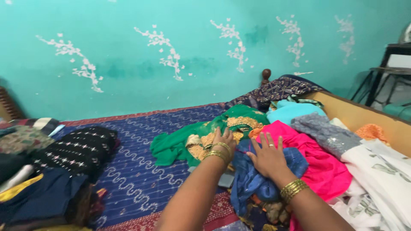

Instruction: The person folds several pieces of clothing, including blouses and fabric, by hand on a bed. They smooth out each item and place them into stacks.

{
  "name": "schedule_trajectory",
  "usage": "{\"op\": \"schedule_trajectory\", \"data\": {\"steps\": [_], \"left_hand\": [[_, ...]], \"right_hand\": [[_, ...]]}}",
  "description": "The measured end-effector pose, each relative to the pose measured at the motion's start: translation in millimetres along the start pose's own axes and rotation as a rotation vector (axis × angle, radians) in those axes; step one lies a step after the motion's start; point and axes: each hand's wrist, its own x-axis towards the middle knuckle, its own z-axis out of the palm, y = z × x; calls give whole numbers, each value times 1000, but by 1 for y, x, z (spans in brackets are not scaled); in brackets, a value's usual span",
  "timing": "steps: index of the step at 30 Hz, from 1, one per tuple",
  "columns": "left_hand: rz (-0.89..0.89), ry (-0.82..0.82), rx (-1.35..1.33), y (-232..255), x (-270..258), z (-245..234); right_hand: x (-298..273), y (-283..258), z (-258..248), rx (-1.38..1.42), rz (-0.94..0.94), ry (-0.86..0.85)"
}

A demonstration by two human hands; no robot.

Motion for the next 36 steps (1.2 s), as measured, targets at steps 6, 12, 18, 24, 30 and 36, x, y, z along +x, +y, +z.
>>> {"op": "schedule_trajectory", "data": {"steps": [6, 12, 18, 24, 30, 36], "left_hand": [[38, 60, -53, 43, 53, -12], [116, 50, -32, 74, 94, -24], [152, 112, -116, 106, 133, -56], [128, 121, -381, 132, 134, -74], [41, -117, -636, 113, 95, -91], [-194, -421, -672, 54, 18, -132]], "right_hand": [[-17, 29, 21, -8, 92, -183], [-7, 58, 44, 182, 179, -240], [34, 144, 117, 585, 504, 146], [21, 197, 148, 1100, 758, 175], [11, 197, 130, 1491, 807, 136], [7, 191, 118, 1708, 788, 91]]}}
